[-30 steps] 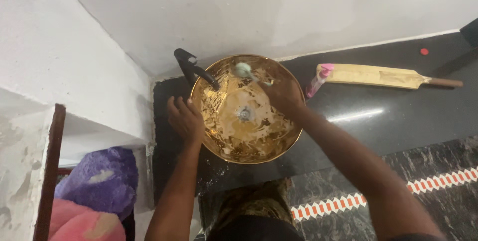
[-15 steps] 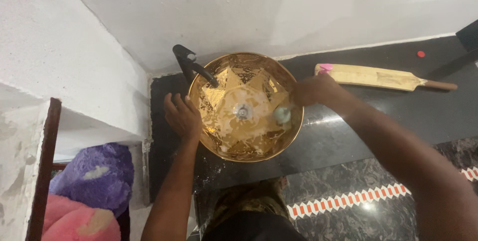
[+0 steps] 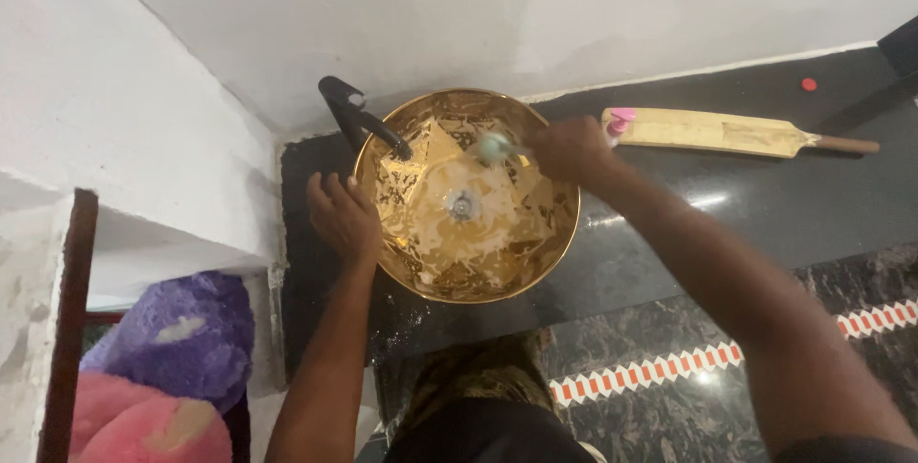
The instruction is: The person cleans a gold-colored sink by hand using a brush and soap, scrubbing the interior surfaces and around the drain and faucet.
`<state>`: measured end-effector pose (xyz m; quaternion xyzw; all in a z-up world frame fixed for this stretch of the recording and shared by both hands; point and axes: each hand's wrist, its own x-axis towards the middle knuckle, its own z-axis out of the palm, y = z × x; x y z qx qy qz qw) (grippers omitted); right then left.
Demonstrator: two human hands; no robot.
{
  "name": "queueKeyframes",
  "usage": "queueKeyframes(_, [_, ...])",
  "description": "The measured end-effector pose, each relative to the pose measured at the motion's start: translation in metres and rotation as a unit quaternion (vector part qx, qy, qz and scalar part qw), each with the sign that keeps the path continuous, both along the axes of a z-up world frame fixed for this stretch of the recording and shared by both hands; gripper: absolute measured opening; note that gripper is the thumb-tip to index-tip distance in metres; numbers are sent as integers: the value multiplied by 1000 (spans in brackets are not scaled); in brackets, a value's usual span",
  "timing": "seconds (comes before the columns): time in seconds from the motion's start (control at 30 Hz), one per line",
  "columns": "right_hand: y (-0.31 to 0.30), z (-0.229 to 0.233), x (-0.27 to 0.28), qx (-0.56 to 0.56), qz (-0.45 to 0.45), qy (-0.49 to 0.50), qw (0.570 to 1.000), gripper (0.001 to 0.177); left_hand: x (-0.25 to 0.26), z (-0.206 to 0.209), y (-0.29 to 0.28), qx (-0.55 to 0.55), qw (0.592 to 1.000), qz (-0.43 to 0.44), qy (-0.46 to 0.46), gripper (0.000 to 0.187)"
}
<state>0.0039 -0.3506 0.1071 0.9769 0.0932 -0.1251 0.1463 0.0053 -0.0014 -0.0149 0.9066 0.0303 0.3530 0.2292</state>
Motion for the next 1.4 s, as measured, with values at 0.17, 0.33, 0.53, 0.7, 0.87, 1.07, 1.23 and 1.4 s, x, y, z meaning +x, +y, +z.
queueKeyframes(0.17, [-25, -5, -16, -25, -61, 154, 986, 26, -3, 4, 0, -9, 1000, -14, 9, 30])
queueKeyframes(0.33, [-27, -8, -28, 65, -37, 167, 983, 29, -1, 1, 0, -4, 1000, -12, 7, 31])
queueKeyframes(0.53, [2, -4, -24, 5, -89, 49, 995, 23, 0, -8, 1, 4, 1000, -18, 5, 31])
queueKeyframes(0.7, [19, 8, -45, 23, -36, 37, 998, 23, 1, -11, 3, 0, 1000, -13, 7, 30])
queueKeyframes(0.87, [5, 10, -43, 9, -73, 164, 984, 20, 2, -9, 3, 7, 1000, -5, 5, 30])
queueKeyframes(1.07, [3, -67, -19, 289, 262, 208, 897, 29, -3, -3, 3, -8, 1000, -23, 13, 30])
queueKeyframes(1.23, [-9, -11, -28, 209, -74, 323, 920, 38, -3, -3, 3, 2, 1000, -24, 4, 31])
queueKeyframes(1.4, [-30, 26, -14, 88, -155, 276, 945, 31, 1, 0, 3, 2, 1000, -30, 5, 31])
